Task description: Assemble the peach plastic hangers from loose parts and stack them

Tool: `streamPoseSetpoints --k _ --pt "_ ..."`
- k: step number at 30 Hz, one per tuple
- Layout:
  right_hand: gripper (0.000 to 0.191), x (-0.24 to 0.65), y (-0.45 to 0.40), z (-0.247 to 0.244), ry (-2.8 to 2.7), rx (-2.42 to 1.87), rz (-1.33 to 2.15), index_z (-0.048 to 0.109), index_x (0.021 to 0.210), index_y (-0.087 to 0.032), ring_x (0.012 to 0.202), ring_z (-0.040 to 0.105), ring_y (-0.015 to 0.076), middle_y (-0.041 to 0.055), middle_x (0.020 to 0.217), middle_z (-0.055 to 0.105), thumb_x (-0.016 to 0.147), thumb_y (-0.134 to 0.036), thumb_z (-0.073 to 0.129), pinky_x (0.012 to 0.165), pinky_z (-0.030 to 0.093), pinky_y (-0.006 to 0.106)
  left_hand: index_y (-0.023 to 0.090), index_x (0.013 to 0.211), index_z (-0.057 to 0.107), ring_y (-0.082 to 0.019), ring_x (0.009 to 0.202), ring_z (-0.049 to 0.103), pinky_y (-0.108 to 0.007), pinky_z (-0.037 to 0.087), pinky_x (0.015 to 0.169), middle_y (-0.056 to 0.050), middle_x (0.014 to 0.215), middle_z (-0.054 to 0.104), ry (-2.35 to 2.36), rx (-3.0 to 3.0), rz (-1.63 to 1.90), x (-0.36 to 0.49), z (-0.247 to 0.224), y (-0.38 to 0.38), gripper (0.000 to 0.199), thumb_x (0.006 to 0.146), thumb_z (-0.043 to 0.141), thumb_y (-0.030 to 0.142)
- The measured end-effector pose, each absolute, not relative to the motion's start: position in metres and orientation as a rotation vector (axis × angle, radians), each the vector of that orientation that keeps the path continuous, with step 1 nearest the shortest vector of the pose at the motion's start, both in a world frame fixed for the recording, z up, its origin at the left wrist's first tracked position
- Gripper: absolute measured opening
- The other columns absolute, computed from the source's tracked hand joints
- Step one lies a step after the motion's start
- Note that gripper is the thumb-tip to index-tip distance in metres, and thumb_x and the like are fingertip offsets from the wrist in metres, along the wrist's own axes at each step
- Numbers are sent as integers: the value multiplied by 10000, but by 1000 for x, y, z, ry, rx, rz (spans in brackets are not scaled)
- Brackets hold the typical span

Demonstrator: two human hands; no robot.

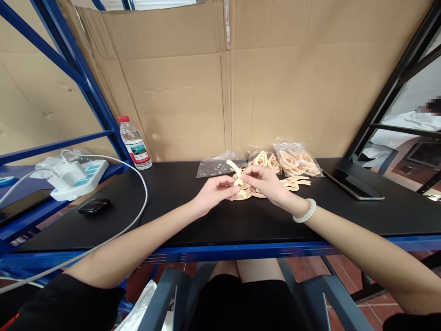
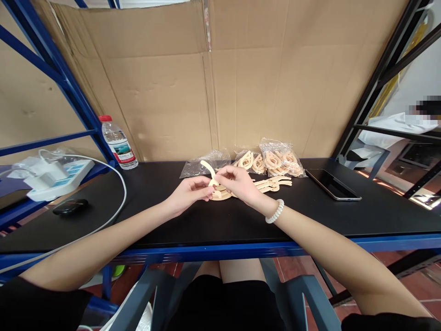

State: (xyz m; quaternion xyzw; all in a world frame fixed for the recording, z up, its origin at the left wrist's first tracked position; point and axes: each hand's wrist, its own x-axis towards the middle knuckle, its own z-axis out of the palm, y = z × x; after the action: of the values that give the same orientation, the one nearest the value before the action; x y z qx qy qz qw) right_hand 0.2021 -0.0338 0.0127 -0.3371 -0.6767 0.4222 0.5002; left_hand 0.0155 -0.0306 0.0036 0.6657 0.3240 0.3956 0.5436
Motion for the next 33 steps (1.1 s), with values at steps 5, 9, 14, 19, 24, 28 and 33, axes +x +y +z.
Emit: streamPoseSetpoints --k 5,9,14,19,24,28,33 --pt "268 219 -28 27 -1892 -905 613 687 858 -168 710 579 148 56 860 687 852 -426 613 585 434 270 151 834 716 -111 658 613 -264 505 679 -4 727 677 773 1505 1069 12 3 -25 287 677 834 359" --pt "267 248 -17 30 -2152 -1172 290 696 743 -164 683 580 163 49 765 696 869 -373 586 621 416 291 151 836 715 -104 638 610 -256 491 670 -3 702 666 862 1399 1231 6 6 -19 300 679 828 381" --pt "192 258 -2 11 -2364 -1240 268 742 731 -172 702 626 180 42 777 733 826 -293 628 654 419 292 135 825 695 -95 632 614 -251 485 665 -37 768 706 907 1329 1267 0 7 -15 313 688 824 385" --pt "162 251 -5 11 -2305 -1251 163 729 696 -169 747 619 191 48 766 713 812 -253 654 698 429 292 132 815 662 -98 655 623 -267 499 706 -64 830 728 889 1312 1275 -1 11 -18 323 703 812 396" --pt "183 251 -12 22 -2173 -1310 15 672 685 -161 715 586 178 56 771 677 843 -244 631 624 392 274 146 801 676 -80 649 584 -230 476 640 -40 879 701 875 1352 1308 -2 15 -20 299 698 816 388" --pt "177 250 -12 21 -2102 -1314 -68 623 678 -167 690 572 174 54 765 651 843 -230 608 622 394 271 162 797 711 -62 660 550 -191 460 596 -31 943 686 882 1400 1348 0 16 -22 258 697 818 374" --pt "187 237 -18 16 -2110 -1404 -238 562 654 -177 643 571 174 53 704 631 840 -187 578 584 361 267 151 787 703 -159 855 702 -275 562 716 -95 1398 543 820 1418 1133 9 16 -27 296 678 833 393"
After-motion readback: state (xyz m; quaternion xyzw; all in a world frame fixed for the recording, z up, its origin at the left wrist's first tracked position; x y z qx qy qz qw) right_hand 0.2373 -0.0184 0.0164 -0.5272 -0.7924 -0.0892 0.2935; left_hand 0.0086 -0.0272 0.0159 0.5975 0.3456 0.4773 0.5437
